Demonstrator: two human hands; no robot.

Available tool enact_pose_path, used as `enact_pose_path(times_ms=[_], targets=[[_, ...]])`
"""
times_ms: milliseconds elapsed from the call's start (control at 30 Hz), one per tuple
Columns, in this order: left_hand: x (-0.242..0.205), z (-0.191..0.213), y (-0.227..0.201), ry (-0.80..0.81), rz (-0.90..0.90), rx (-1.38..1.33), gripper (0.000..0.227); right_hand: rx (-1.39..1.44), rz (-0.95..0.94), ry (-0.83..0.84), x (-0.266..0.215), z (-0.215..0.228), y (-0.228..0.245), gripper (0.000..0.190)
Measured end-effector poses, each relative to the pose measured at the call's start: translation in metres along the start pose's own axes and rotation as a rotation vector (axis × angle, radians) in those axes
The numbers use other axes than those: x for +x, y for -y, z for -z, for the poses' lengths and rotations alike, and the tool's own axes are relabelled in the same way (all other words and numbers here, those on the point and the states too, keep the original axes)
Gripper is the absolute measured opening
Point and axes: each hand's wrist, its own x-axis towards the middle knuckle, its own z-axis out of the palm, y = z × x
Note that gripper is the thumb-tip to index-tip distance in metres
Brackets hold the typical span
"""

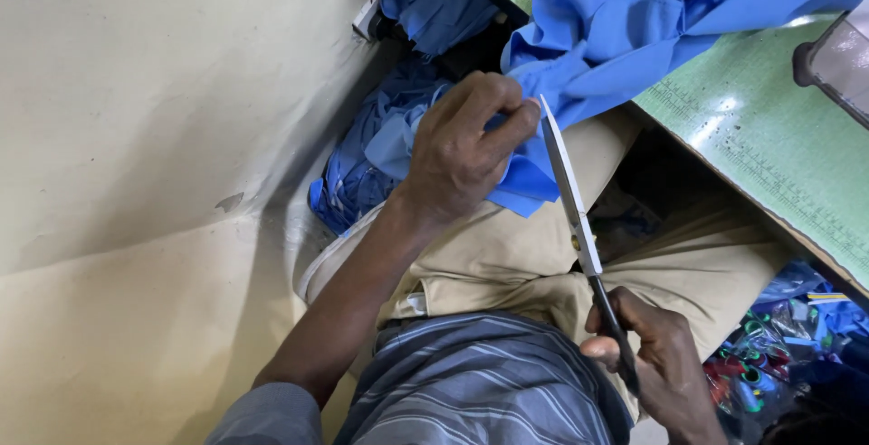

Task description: Cutting blue fabric with large scissors at a sewing workstation

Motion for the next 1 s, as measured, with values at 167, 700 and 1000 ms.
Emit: enact_pose_path(times_ms=[167,700,1000], targets=[[0.001,-0.001,-0.002,0.037,0.238,-0.186,0.009,0.28,-0.064,0.028,-0.013,0.0,0.004,0.061],[-0.007,-0.011,-0.012,0.187,0.46,-0.343,0.017,0.25,-0.085,0.036,-0.038,-0.003,-0.015,0.059],[-0.017,0.028,-0.013,0.097,0.275,-0.01,0.032,0.056,0.175,0.326,0.009,0.001,0.026,0.074]])
